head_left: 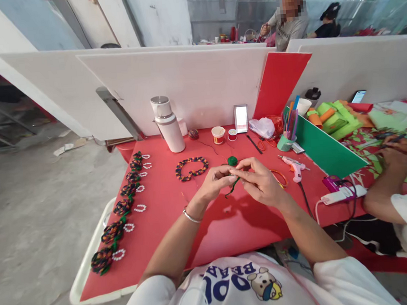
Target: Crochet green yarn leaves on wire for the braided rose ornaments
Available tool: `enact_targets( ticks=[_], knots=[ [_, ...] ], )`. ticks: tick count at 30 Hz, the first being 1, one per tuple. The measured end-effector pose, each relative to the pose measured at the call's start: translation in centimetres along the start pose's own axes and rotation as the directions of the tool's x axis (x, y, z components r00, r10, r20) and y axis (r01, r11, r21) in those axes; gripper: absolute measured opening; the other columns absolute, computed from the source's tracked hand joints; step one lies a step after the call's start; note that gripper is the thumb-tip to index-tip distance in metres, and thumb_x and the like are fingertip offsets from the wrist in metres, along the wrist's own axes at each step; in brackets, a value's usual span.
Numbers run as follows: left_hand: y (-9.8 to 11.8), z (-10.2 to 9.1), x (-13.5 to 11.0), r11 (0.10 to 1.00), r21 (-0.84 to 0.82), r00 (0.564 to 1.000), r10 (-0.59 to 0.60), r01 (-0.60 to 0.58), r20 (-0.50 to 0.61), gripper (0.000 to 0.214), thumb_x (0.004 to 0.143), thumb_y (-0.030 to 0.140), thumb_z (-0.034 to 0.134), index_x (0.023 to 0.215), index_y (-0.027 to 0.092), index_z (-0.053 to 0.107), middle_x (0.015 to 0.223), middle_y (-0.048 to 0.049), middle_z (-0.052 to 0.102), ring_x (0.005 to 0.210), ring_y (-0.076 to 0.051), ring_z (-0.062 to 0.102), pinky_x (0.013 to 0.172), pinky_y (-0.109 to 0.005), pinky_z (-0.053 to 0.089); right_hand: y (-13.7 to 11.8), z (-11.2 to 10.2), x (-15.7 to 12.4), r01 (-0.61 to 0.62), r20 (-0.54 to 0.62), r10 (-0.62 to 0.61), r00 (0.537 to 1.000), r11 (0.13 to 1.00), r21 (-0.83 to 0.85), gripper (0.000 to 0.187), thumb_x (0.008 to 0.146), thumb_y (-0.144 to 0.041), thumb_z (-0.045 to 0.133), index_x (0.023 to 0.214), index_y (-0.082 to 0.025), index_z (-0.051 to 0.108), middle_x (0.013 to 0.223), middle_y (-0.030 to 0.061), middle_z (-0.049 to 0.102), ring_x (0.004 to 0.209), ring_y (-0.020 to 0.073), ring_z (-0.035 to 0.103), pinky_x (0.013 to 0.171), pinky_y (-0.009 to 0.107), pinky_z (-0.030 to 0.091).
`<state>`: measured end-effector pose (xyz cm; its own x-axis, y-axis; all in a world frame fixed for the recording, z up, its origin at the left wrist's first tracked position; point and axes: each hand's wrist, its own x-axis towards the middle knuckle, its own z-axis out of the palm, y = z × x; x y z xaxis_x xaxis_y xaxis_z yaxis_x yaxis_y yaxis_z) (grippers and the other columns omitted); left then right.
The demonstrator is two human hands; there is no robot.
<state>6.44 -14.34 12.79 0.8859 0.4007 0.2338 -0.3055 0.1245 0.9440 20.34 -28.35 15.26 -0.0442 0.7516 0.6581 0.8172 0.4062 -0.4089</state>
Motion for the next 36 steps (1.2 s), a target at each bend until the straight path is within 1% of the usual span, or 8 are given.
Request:
enact_targets(
  ticks=[10, 15, 17, 20, 22, 27, 33, 36],
  knots=[
    [1.5, 1.0, 0.4, 0.982, 0.191, 0.989, 0.034, -0.006, -0.144, 0.041, 0.073, 0.053, 0.085, 0.066, 0.013, 0.075, 0.057, -0.0012, 0.060, 0.056, -0.010, 0.049, 0.056, -0.024, 0.037, 0.4, 0.5, 0.5, -0.038, 0.003, 0.039, 0.999, 0.986, -0.162, 0.065, 0.098, -0.014, 0.051, 0.159, -0.031, 0.036, 0.129, 0.0124, 0.065, 0.111, 0.0252, 0.069, 0.091, 0.041, 0.063],
    [0.5, -0.3, 0.5, 0.997, -0.031, 0.927, -0.079, 0.073, -0.366, 0.039, 0.068, 0.050, 0.089, 0.077, 0.014, 0.078, 0.050, 0.0038, 0.050, 0.046, -0.005, 0.035, 0.045, -0.021, 0.024, 0.6, -1.3, -0.3, -0.103, -0.118, 0.086, 0.989, 0.984, -0.145, 0.066, 0.092, -0.025, 0.068, 0.153, -0.035, 0.046, 0.133, 0.0095, 0.066, 0.121, 0.0289, 0.064, 0.106, 0.050, 0.055],
    [0.4, -0.8, 0.6, 0.978, -0.192, 0.901, -0.154, 0.080, -0.407, 0.042, 0.064, 0.052, 0.090, 0.075, 0.014, 0.074, 0.047, 0.0063, 0.044, 0.042, -0.003, 0.028, 0.041, -0.020, 0.016, 1.4, -2.1, -1.5, -0.180, -0.248, 0.172, 0.953, 0.984, -0.008, 0.068, 0.088, -0.031, 0.074, 0.151, -0.035, 0.049, 0.139, 0.0093, 0.063, 0.120, 0.0287, 0.065, 0.106, 0.051, 0.055],
    [0.7, -1.0, 0.5, 0.943, -0.321, 0.897, -0.212, 0.084, -0.388, 0.045, 0.060, 0.050, 0.093, 0.069, 0.014, 0.067, 0.046, 0.0081, 0.040, 0.039, -0.002, 0.023, 0.039, -0.020, 0.012, 3.1, -1.7, -3.4, -0.175, -0.487, 0.319, 0.813, 0.932, 0.319, 0.075, 0.084, -0.042, 0.078, 0.152, -0.036, 0.048, 0.140, 0.0093, 0.061, 0.107, 0.0235, 0.067, 0.091, 0.042, 0.061],
    [0.9, -0.6, 0.5, 0.939, -0.328, 0.903, -0.225, 0.101, -0.367, 0.046, 0.059, 0.050, 0.093, 0.067, 0.014, 0.066, 0.046, 0.0077, 0.040, 0.040, -0.002, 0.025, 0.040, -0.020, 0.012, 3.7, -0.4, -4.0, -0.218, -0.427, 0.456, 0.781, 0.840, 0.497, 0.067, 0.086, -0.048, 0.074, 0.149, -0.036, 0.052, 0.131, 0.0080, 0.067, 0.095, 0.0188, 0.067, 0.079, 0.034, 0.061],
    [0.3, 1.1, 0.1, 0.962, -0.198, 0.935, -0.235, 0.186, -0.267, 0.049, 0.062, 0.057, 0.091, 0.071, 0.012, 0.071, 0.047, 0.0066, 0.040, 0.044, -0.004, 0.028, 0.044, -0.021, 0.015, 2.6, 2.7, -2.3, -0.321, -0.129, 0.433, 0.892, 0.808, 0.495, 0.045, 0.088, -0.053, 0.072, 0.128, -0.033, 0.072, 0.106, 0.0047, 0.075, 0.091, 0.0195, 0.068, 0.083, 0.036, 0.059],
    [0.1, 0.9, -0.6, 1.000, -0.005, 0.952, -0.023, 0.023, -0.307, 0.039, 0.077, 0.052, 0.083, 0.090, 0.017, 0.071, 0.069, 0.0013, 0.059, 0.051, -0.006, 0.040, 0.048, -0.022, 0.029, 1.0, 2.9, -0.8, -0.327, -0.147, 0.467, 0.872, 0.779, 0.536, 0.030, 0.100, -0.046, 0.057, 0.117, -0.032, 0.078, 0.094, 0.0038, 0.074, 0.073, 0.0154, 0.066, 0.062, 0.031, 0.057],
    [0.4, 0.7, -0.9, 0.984, 0.147, 0.936, 0.146, -0.103, -0.319, 0.032, 0.083, 0.046, 0.077, 0.078, 0.018, 0.062, 0.089, -0.0036, 0.065, 0.061, -0.009, 0.052, 0.058, -0.025, 0.044, 0.7, 3.0, -1.1, -0.298, -0.187, 0.463, 0.867, 0.781, 0.548, 0.030, 0.099, -0.045, 0.058, 0.116, -0.031, 0.078, 0.092, 0.0047, 0.074, 0.070, 0.0154, 0.065, 0.055, 0.030, 0.055]
  ],
)
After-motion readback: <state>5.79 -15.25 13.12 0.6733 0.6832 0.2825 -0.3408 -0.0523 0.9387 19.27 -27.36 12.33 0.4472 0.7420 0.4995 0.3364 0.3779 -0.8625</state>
